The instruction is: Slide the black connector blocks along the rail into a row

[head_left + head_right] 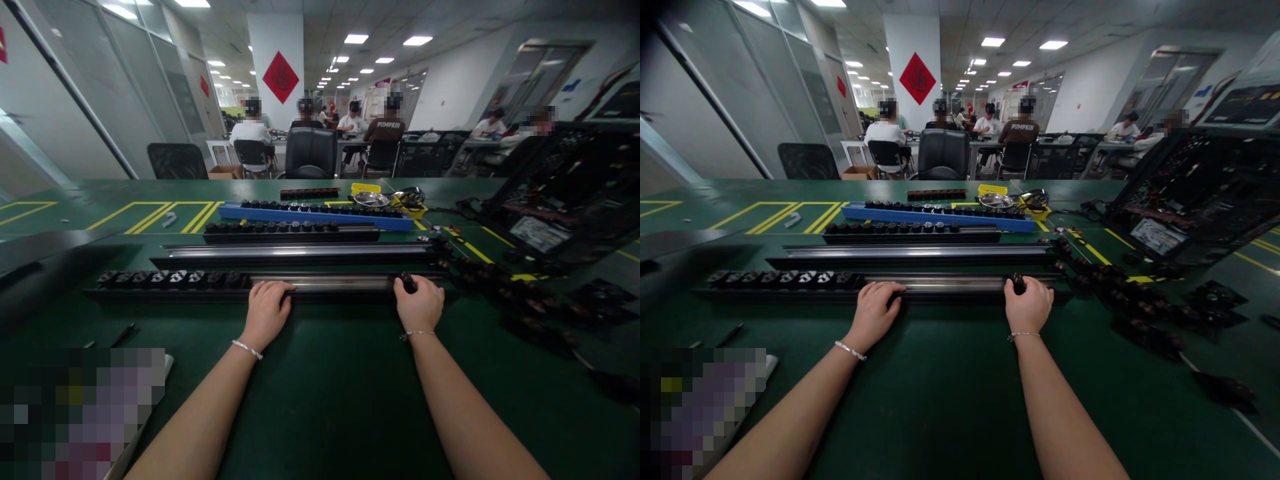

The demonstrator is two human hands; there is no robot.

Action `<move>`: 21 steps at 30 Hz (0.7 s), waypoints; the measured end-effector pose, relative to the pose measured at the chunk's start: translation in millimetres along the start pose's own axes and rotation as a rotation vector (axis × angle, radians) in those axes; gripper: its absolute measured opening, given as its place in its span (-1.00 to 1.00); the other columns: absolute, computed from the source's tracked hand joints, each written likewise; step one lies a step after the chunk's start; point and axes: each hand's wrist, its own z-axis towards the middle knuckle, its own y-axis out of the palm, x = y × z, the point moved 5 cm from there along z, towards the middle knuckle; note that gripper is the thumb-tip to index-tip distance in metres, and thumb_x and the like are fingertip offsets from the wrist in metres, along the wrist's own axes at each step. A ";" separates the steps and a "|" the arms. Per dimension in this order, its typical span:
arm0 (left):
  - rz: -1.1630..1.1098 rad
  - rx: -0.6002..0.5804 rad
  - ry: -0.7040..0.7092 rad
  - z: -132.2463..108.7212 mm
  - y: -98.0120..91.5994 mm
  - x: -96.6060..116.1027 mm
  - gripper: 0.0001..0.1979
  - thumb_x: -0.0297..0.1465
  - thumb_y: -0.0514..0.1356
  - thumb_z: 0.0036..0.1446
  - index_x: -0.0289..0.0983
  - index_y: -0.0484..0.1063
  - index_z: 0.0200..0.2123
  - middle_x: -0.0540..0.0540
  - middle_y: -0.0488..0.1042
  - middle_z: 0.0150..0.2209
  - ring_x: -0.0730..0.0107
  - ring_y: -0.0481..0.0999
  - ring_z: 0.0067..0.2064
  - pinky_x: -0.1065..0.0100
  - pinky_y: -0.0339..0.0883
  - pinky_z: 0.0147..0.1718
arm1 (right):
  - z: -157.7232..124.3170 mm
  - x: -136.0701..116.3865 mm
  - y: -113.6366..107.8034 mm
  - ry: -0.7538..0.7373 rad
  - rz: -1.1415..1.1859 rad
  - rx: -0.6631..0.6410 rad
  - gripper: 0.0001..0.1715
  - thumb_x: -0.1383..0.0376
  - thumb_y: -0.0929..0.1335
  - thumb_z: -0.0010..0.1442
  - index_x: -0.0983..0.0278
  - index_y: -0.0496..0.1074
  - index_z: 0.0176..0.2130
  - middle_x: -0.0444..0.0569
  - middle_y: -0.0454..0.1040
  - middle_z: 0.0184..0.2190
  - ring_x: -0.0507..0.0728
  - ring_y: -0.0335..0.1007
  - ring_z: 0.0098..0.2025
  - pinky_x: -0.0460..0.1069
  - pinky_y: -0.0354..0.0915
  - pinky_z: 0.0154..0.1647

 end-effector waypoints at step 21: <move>0.006 0.009 0.003 0.1 0.5 0.2 -0.79 -0.44 0.07 0.10 -0.14 0.38 -0.18 -0.03 0.52 -0.17 0.28 0.42 -0.04 0.12 0.04 0.08 | 5.4 11.8 -2.9 0.053 -0.009 0.044 -0.70 0.13 0.29 -0.02 0.30 0.41 -0.36 0.10 0.47 -0.26 0.24 0.30 -0.15 0.20 0.01 0.08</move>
